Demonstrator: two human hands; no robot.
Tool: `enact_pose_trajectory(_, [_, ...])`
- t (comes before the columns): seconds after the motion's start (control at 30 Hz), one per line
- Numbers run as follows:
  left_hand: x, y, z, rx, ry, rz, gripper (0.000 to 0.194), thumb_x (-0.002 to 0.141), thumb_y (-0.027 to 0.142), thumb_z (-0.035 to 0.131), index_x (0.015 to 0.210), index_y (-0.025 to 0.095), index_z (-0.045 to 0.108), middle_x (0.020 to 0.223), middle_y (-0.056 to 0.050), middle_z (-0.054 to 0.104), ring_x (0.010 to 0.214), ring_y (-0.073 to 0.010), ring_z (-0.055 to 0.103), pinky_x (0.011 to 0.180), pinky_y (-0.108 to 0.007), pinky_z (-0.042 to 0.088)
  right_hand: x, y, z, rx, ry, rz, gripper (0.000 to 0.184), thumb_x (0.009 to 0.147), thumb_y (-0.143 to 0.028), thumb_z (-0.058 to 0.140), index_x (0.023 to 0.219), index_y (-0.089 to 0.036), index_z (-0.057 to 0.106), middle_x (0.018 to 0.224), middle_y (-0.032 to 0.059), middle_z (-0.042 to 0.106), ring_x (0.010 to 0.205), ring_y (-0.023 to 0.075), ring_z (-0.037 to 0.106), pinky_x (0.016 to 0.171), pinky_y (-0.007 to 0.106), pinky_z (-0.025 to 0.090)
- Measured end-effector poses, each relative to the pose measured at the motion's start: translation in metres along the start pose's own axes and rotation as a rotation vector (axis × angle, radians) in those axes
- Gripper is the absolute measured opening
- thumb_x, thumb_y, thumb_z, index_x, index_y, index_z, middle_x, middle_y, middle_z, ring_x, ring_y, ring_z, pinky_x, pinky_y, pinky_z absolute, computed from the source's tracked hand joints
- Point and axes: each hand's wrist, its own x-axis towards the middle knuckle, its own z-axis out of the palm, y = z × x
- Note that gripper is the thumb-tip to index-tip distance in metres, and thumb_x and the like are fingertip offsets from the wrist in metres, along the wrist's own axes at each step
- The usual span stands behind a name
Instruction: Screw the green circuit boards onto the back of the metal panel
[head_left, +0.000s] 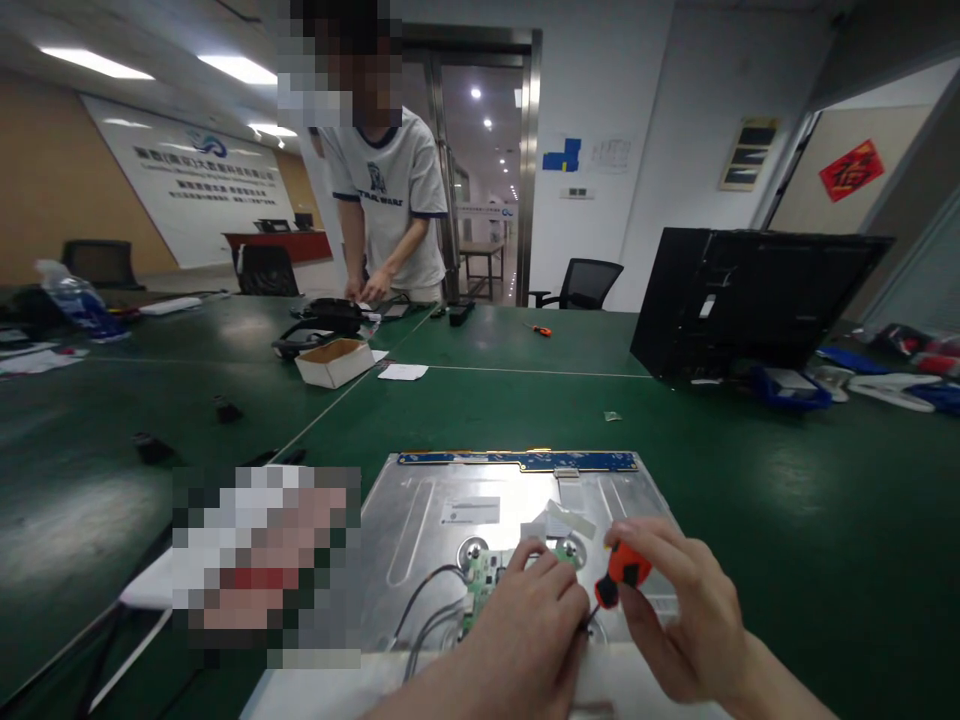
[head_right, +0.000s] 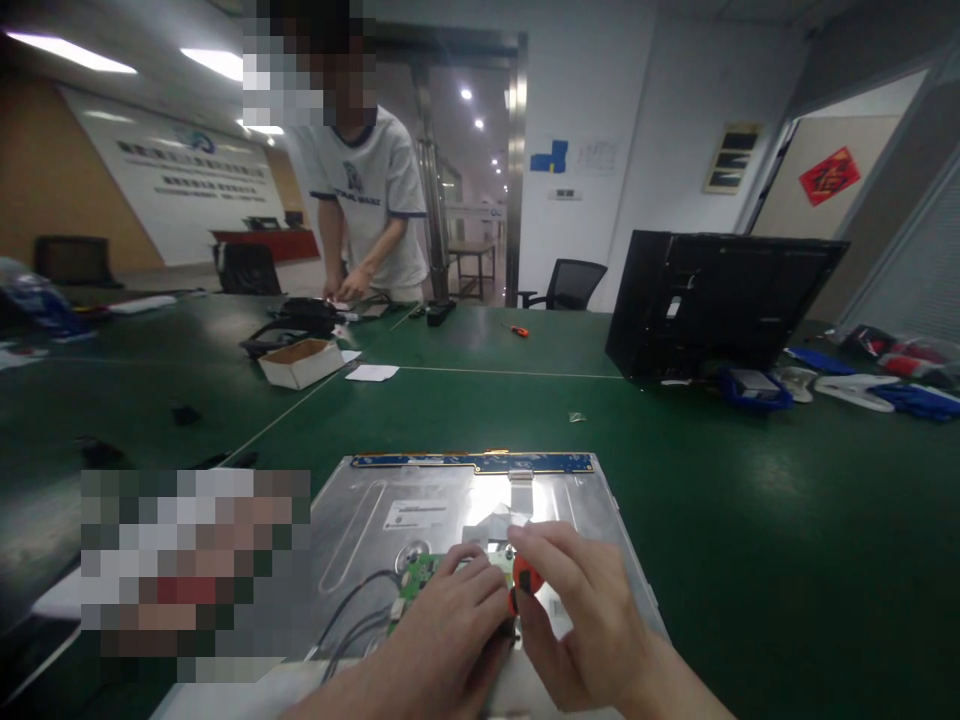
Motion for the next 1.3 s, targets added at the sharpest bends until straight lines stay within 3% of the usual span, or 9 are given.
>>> enact_pose_trajectory(0.17, [-0.0001, 0.0026, -0.0041, 0.012, -0.017, -0.010, 0.010, 0.085, 0.019, 0.055, 0.094, 0.018, 0.059, 0.101, -0.008, 0.066, 0.098, -0.0241, 0.059, 0.107, -0.044, 0.030, 0.0078, -0.0005, 0.0025, 0.018, 0.032, -0.017, 0.036, 0.093, -0.017, 0.053, 0.128, -0.019, 0.049, 0.074, 0.0006, 0.066, 0.061, 0.0154, 0.065, 0.049, 0.024, 0.051])
enact_pose_trajectory(0.4, [0.0003, 0.0034, -0.0051, 0.005, -0.015, -0.006, 0.014, 0.086, 0.020, 0.054, 0.098, 0.019, 0.060, 0.101, -0.008, 0.065, 0.098, -0.0253, 0.058, 0.107, -0.048, 0.030, 0.0069, -0.0017, -0.0006, 0.028, -0.043, -0.009, 0.043, 0.091, -0.011, 0.042, 0.134, -0.012, 0.046, 0.094, 0.0095, 0.071, 0.084, 0.0196, 0.071, 0.063, 0.027, 0.057])
enact_pose_trajectory(0.63, [0.0003, 0.0032, -0.0044, 0.027, -0.027, -0.010, 0.016, 0.085, 0.019, 0.054, 0.100, 0.019, 0.060, 0.102, -0.008, 0.065, 0.099, -0.0250, 0.058, 0.108, -0.047, 0.030, 0.0040, 0.0002, 0.0034, 0.005, 0.009, -0.012, 0.038, 0.093, -0.020, 0.054, 0.130, -0.019, 0.048, 0.074, 0.0007, 0.066, 0.062, 0.0163, 0.065, 0.050, 0.024, 0.051])
enact_pose_trajectory(0.83, [-0.0002, 0.0055, -0.0070, 0.016, -0.028, -0.019, 0.013, 0.086, 0.018, 0.055, 0.097, 0.019, 0.059, 0.102, -0.007, 0.065, 0.099, -0.0235, 0.058, 0.107, -0.043, 0.030, 0.0030, 0.0001, 0.0008, 0.063, -0.039, -0.006, 0.045, 0.089, -0.010, 0.043, 0.134, -0.011, 0.046, 0.095, 0.0114, 0.071, 0.085, 0.0212, 0.071, 0.063, 0.029, 0.058])
enact_pose_trajectory(1.1, [-0.0003, 0.0030, -0.0045, 0.027, -0.032, -0.013, 0.012, 0.086, 0.020, 0.055, 0.096, 0.019, 0.059, 0.102, -0.007, 0.065, 0.098, -0.0247, 0.059, 0.108, -0.045, 0.030, 0.0052, 0.0005, 0.0050, 0.062, 0.043, -0.027, 0.036, 0.091, -0.016, 0.057, 0.127, -0.018, 0.049, 0.073, 0.0002, 0.064, 0.060, 0.0157, 0.062, 0.048, 0.024, 0.050])
enact_pose_trajectory(1.3, [-0.0003, 0.0032, -0.0049, 0.004, -0.012, -0.012, 0.014, 0.088, 0.019, 0.054, 0.101, 0.020, 0.060, 0.102, -0.007, 0.065, 0.099, -0.0243, 0.058, 0.108, -0.045, 0.029, 0.0037, 0.0000, 0.0000, 0.070, -0.013, -0.037, 0.039, 0.090, -0.011, 0.047, 0.128, -0.011, 0.049, 0.098, 0.0123, 0.070, 0.088, 0.0210, 0.070, 0.066, 0.028, 0.058])
